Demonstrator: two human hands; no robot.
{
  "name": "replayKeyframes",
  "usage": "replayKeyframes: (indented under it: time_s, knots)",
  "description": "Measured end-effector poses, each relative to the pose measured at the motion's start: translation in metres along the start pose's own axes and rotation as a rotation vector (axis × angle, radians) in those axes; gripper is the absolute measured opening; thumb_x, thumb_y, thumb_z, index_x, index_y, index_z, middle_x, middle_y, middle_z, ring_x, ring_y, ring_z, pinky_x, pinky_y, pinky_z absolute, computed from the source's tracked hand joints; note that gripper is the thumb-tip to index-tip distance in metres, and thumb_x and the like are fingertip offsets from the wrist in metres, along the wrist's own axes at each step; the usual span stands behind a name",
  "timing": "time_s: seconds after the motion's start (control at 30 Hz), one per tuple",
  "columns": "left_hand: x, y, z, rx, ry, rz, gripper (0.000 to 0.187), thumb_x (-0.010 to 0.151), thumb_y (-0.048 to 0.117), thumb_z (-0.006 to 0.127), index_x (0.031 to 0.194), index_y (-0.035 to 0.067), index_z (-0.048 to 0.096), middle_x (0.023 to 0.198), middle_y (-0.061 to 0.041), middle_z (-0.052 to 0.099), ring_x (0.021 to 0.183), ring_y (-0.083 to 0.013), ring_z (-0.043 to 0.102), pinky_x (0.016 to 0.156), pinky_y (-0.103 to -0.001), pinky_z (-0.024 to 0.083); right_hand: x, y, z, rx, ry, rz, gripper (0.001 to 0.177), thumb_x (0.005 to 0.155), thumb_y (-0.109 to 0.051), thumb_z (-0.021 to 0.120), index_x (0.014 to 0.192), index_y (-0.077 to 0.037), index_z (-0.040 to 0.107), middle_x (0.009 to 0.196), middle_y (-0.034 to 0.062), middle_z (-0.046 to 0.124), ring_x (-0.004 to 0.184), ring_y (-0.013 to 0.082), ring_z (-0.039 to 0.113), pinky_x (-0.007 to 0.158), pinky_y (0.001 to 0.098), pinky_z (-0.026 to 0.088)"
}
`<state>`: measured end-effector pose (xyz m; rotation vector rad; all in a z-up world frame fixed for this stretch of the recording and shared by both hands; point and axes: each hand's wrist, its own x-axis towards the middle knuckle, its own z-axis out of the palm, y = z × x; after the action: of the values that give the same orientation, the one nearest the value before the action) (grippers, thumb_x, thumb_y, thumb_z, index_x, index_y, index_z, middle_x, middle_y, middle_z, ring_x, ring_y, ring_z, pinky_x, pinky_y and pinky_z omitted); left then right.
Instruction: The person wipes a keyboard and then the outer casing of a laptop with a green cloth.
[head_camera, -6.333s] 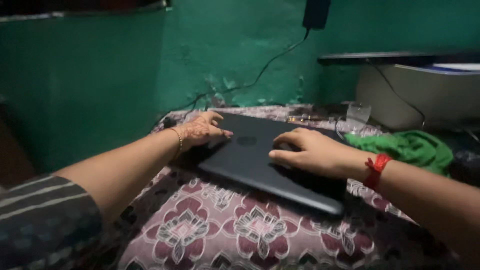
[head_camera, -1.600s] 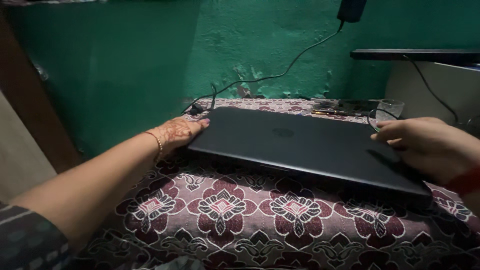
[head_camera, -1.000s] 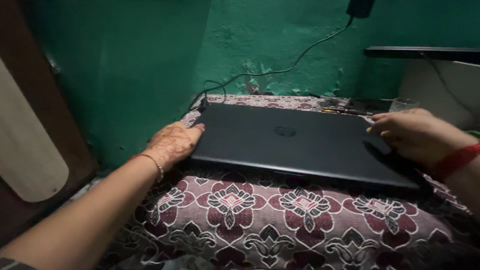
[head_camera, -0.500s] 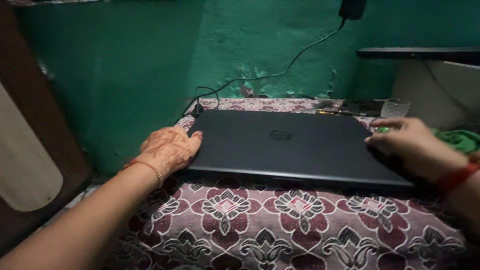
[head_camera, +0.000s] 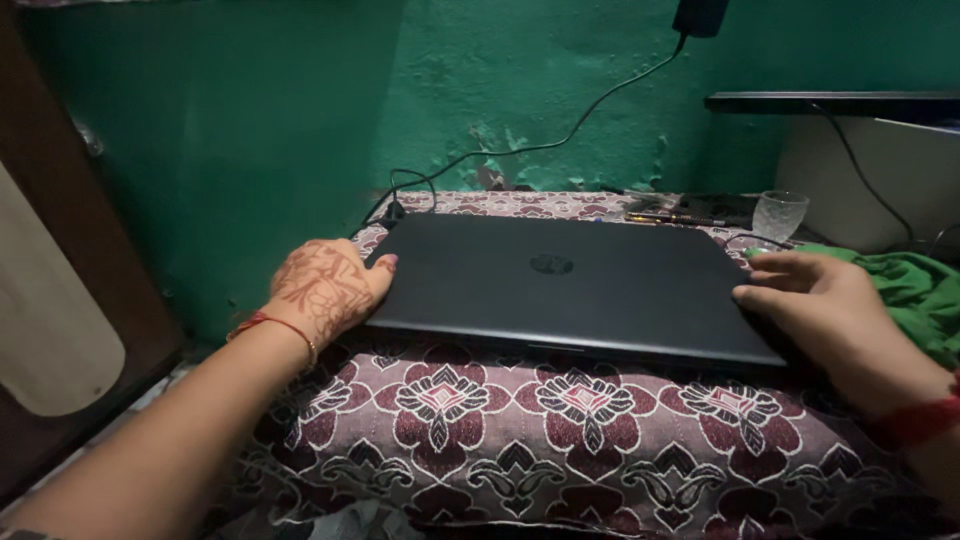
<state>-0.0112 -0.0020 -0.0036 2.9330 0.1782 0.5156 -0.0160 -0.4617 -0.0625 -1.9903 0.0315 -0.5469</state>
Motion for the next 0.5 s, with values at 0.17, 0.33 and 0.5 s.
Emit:
replayKeyframes:
  time_s: [0.17,0.33,0.5]
  knots:
    - [-0.005,0.005,-0.009,0.097,-0.024,-0.002,0.068,0.095,0.064,0.052,0.103,0.003,0.078,0.105,-0.021,0.075,0.105,-0.0382,0.072,0.093,-0.048,0.057,-0.006,0.006,0.002,0.070,-0.017,0.029,0.043,0.087,-0.004,0.071,0.129,0.002,0.067,0.119,0.0198,0.075,0.099,0.0222,0.070,0.084,0.0318,0.056]
    - [0.022,-0.009,0.004,0.095,-0.113,-0.031,0.068,0.093,0.068,0.054,0.104,0.007,0.079,0.108,-0.016,0.074,0.107,-0.0359,0.069,0.094,-0.048,0.054,-0.006,0.005,0.006,-0.041,-0.006,-0.070,0.043,0.087,-0.008,0.069,0.129,0.000,0.068,0.117,0.0198,0.077,0.101,0.0232,0.072,0.086,0.0338,0.056]
    - [0.070,-0.061,0.011,-0.346,-0.572,0.079,0.065,0.097,0.061,0.071,0.073,0.002,0.057,0.067,-0.010,0.046,0.055,-0.0267,0.041,0.050,-0.046,0.034,-0.014,-0.017,0.007,-0.524,0.023,-0.034,0.044,0.091,-0.026,0.069,0.133,-0.012,0.071,0.123,0.0177,0.074,0.106,0.0304,0.074,0.095,0.0411,0.057]
